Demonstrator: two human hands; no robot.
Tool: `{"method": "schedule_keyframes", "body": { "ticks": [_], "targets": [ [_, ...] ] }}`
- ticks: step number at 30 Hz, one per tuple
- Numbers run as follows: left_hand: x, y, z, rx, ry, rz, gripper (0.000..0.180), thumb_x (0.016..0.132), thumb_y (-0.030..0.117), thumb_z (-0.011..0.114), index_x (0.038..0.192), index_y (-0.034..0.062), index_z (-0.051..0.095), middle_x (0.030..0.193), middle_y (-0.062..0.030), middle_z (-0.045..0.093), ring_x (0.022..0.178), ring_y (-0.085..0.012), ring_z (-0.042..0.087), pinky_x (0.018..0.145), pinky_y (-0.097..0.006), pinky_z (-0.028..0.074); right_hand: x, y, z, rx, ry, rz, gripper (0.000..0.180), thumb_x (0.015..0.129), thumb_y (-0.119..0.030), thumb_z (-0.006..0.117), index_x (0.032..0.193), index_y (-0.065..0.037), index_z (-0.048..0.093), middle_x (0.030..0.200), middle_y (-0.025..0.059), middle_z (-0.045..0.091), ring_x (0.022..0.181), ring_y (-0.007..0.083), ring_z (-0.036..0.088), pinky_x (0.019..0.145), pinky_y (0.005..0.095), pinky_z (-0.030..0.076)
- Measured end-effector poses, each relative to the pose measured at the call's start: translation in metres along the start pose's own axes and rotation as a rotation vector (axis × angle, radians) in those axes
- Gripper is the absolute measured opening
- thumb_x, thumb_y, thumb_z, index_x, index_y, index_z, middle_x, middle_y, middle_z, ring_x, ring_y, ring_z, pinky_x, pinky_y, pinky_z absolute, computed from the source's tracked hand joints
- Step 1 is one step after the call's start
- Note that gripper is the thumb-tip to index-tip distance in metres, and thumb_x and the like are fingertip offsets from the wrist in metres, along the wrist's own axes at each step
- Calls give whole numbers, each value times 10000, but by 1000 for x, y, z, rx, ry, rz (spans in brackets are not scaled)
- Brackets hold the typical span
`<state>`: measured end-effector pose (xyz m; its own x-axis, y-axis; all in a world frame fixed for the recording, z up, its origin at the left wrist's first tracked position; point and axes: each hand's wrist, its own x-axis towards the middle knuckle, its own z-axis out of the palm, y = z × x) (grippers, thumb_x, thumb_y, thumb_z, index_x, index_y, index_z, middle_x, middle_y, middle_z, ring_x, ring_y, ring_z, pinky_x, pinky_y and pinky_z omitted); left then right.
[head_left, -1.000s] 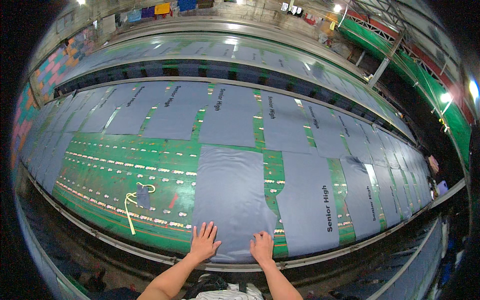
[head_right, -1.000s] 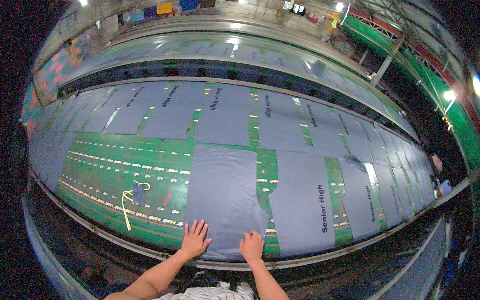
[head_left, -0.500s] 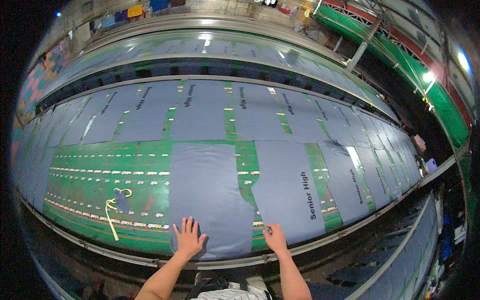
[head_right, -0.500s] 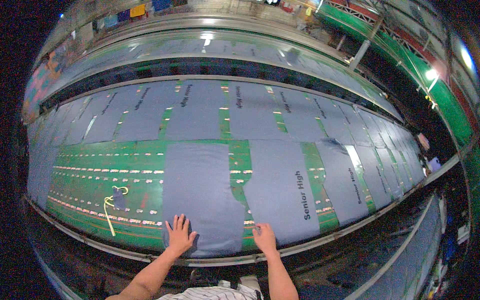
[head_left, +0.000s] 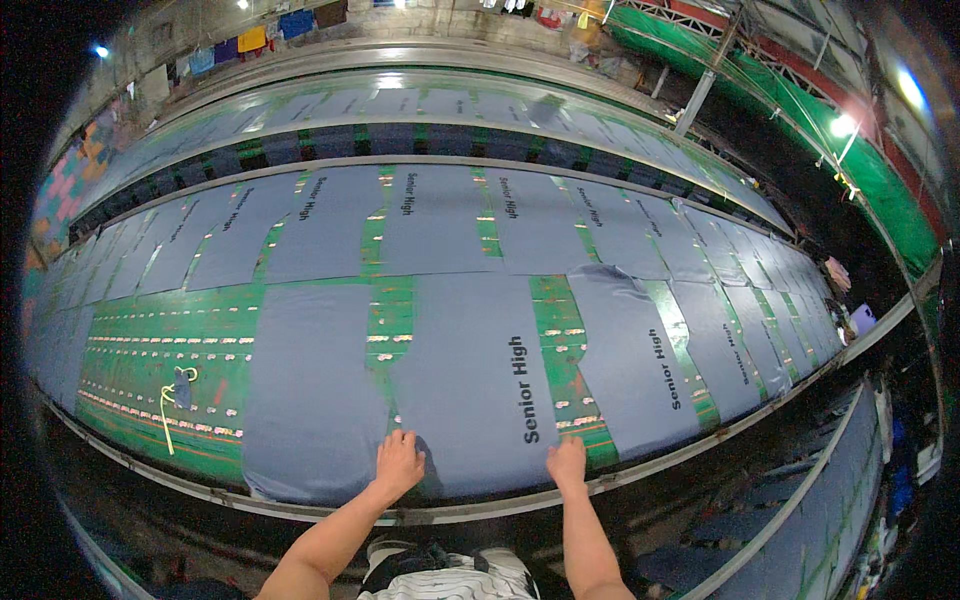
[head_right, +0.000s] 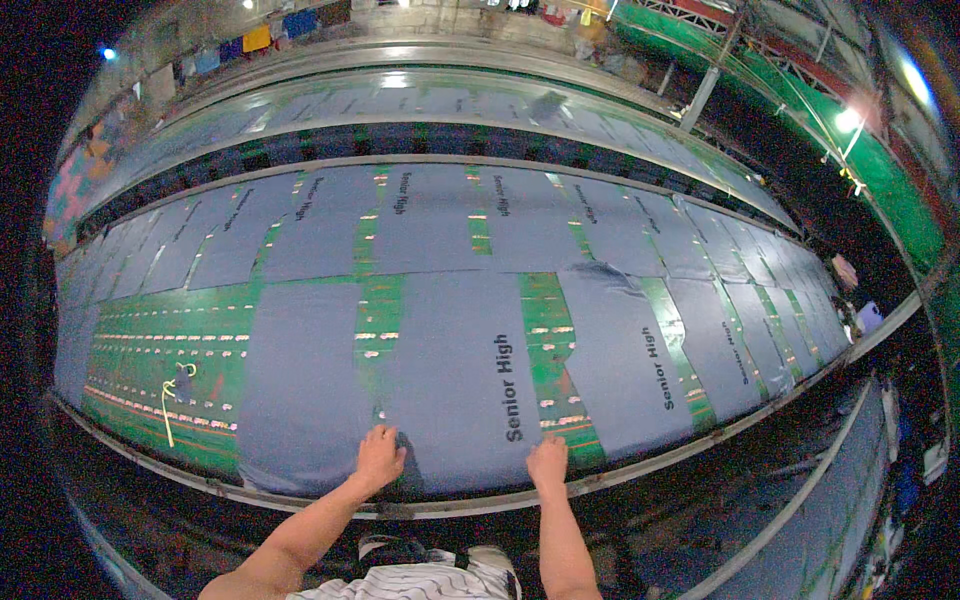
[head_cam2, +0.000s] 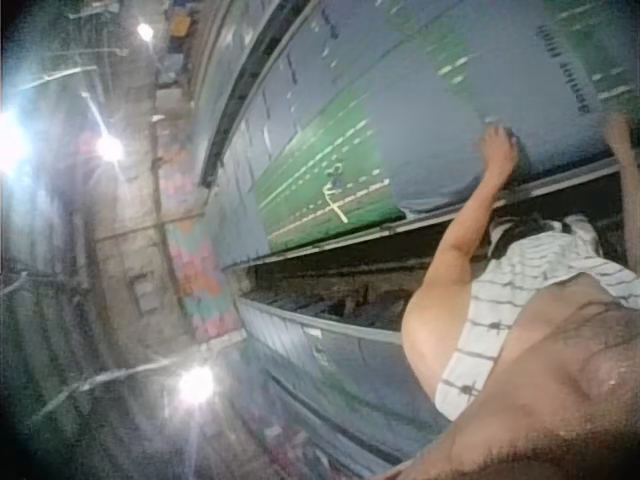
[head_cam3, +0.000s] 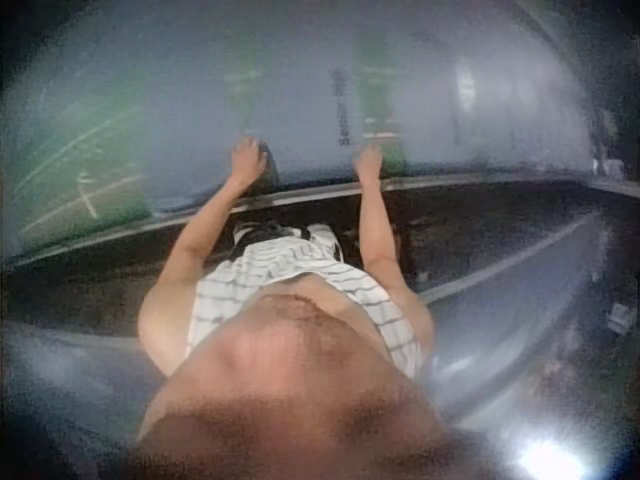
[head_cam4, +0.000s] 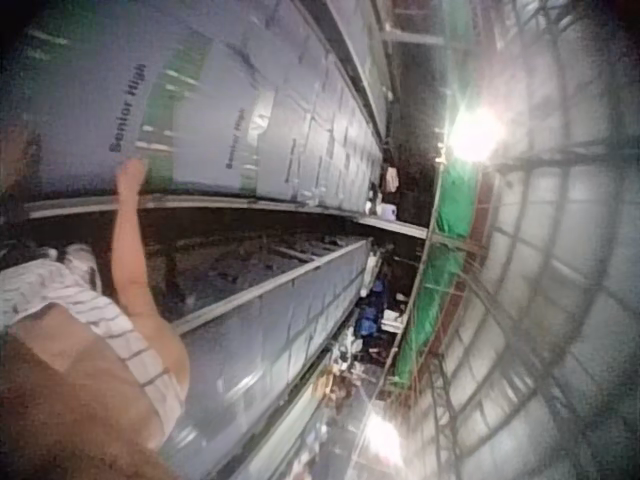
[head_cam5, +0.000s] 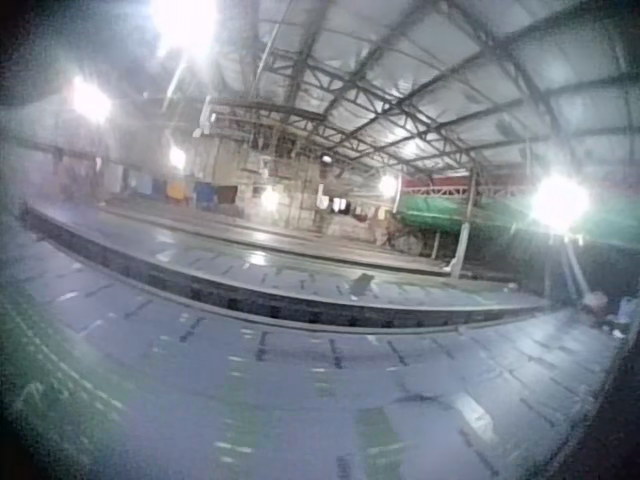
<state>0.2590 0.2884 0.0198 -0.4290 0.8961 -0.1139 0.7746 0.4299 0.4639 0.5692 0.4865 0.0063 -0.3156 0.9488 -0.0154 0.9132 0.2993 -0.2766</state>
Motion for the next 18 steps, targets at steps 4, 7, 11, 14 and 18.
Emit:
{"method": "schedule_keyframes", "body": {
  "ticks": [4, 7, 11, 14, 18],
  "targets": [
    [-2, 47, 10, 91, -17, -397, 629, 808, 74, 720, 1343, -29, 405, 1113, -239, 507, 1106, -434, 559, 872, -533, 524, 8, 16, 12, 6, -52, -73, 310, 877, -238, 704, 1001, 40, 646, 1006, 233, 642, 1003, 434, 613, 878, 496, 505],
    [-11, 46, 31, 56, 59, -445, 709, 785, 6, 705, 1378, -61, 322, 1104, -278, 550, 1022, -465, 602, 843, -503, 539, 11, 22, 18, 155, -69, -32, 294, 875, -251, 708, 969, 18, 634, 972, 215, 656, 944, 415, 639, 831, 500, 508],
    [-12, 57, 36, 16, 17, -465, 703, 787, -8, 679, 1373, -94, 301, 1010, -305, 624, 929, -481, 648, 814, -511, 544, 19, 30, 12, 428, -91, 53, 275, 866, -216, 709, 1005, -3, 602, 923, 204, 664, 888, 402, 661, 788, 504, 502],
    [-15, 70, 24, 5, 3, -501, 696, 795, 8, 667, 1372, -102, 294, 963, -305, 657, 907, -474, 669, 802, -519, 545, 22, 29, -11, 513, -184, 67, 282, 866, -203, 689, 1042, -21, 564, 927, 234, 675, 911, 429, 665, 802, 515, 505],
    [-19, 69, 16, 34, -124, -541, 700, 794, 73, 684, 1357, -96, 303, 959, -290, 676, 917, -461, 682, 808, -518, 553, 29, 54, -14, 287, -400, -55, 301, 852, -185, 693, 1093, -56, 566, 943, 219, 690, 935, 429, 668, 823, 497, 515]
  ]
}}
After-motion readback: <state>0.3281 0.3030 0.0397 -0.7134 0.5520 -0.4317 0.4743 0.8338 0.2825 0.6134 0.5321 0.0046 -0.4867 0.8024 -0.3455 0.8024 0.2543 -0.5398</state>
